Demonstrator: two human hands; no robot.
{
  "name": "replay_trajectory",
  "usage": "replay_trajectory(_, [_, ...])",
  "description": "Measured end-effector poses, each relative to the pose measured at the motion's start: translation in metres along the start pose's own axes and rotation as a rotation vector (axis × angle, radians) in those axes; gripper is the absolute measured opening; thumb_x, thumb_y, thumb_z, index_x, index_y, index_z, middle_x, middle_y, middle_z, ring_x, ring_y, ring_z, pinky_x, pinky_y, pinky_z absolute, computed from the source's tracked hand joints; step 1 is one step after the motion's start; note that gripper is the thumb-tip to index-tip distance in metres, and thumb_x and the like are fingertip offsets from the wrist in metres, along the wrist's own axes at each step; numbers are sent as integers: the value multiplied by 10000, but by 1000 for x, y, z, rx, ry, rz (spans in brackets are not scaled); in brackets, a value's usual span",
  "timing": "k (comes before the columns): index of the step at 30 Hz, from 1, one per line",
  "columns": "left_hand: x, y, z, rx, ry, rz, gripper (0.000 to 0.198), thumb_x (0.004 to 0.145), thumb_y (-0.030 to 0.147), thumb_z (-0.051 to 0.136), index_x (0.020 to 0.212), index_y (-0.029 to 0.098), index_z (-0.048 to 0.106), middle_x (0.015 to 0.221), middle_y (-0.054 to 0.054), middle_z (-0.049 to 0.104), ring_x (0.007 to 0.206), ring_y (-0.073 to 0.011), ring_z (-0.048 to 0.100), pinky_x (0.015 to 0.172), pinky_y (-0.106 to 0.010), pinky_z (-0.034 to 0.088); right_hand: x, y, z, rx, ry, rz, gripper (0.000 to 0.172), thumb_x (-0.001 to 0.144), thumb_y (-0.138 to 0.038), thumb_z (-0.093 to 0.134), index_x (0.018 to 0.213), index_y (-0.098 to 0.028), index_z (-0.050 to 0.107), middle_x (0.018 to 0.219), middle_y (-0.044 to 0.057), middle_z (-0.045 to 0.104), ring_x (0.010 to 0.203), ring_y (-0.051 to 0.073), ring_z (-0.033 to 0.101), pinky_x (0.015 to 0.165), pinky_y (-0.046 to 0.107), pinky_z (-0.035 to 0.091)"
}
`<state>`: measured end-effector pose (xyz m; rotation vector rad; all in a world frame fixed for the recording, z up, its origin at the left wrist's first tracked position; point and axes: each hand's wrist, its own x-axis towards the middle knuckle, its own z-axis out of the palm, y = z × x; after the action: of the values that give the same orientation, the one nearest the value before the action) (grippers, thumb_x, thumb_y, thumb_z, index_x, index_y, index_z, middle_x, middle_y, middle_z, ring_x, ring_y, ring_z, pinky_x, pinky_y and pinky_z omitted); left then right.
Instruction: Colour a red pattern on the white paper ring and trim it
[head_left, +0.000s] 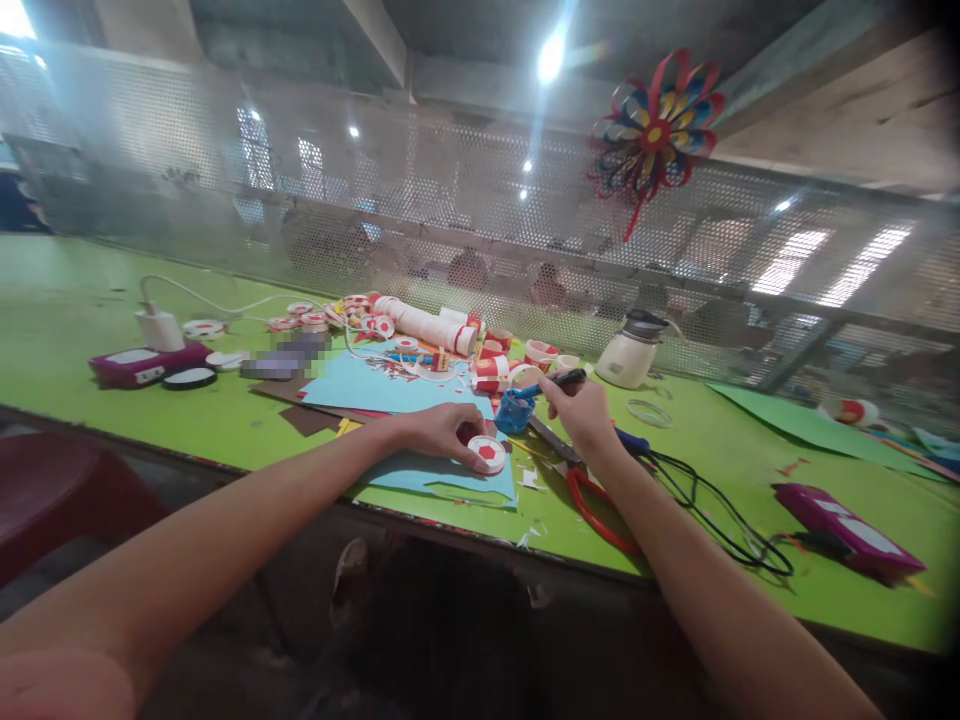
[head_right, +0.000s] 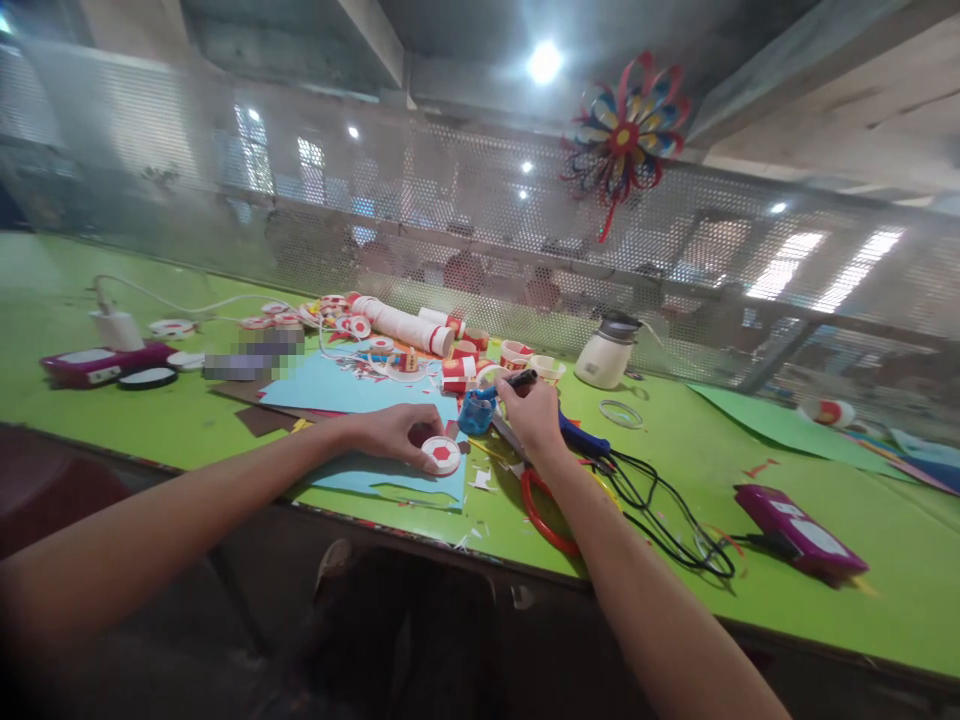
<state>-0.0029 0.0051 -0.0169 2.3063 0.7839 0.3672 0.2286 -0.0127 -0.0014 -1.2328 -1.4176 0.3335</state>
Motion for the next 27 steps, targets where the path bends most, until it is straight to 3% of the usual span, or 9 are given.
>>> replay_trajectory(7, [1,-2,0,-30,-17,12,555,557,519,783,949,175,593,887,-20,612,776,-163,548,638,-246,391,2,7,5,-84,-125,72,399,711,-520,650,525,-181,553,414,-34,479,378,113,429,378,246,362])
replay_trajectory(13, [0,3,-2,-85,-51,27,529,550,481,797,926,159,610,840,-16,612,736,-149,527,618,-242,380,3,13,11,-133,-133,48,328,698,-431,678,520,-169,595,403,-27,495,384,116,432,400,246,363])
replay_trajectory(20, [0,1,-1,-77,-39,32,541,555,513,785,921,162,597,819,0,586,740,-143,513,636,-241,374,6,8,1,-75,45,14,408,749,-525,621,557,-171,555,425,-35,486,391,101,414,398,243,354])
replay_trajectory(24, [1,-1,0,-26,-6,33,550,575,530,769,937,155,593,856,-14,590,758,-146,509,654,-248,378,0,-12,-6,120,199,-17,378,774,-494,628,570,-196,517,420,-65,450,340,78,368,325,222,298])
replay_trajectory(27, [0,2,1,-15,-12,36,541,594,550,749,918,150,585,851,-21,580,744,-144,501,644,-253,371,-9,-30,-7,255,196,-60,380,790,-476,633,551,-211,503,394,-68,436,303,74,361,292,220,284])
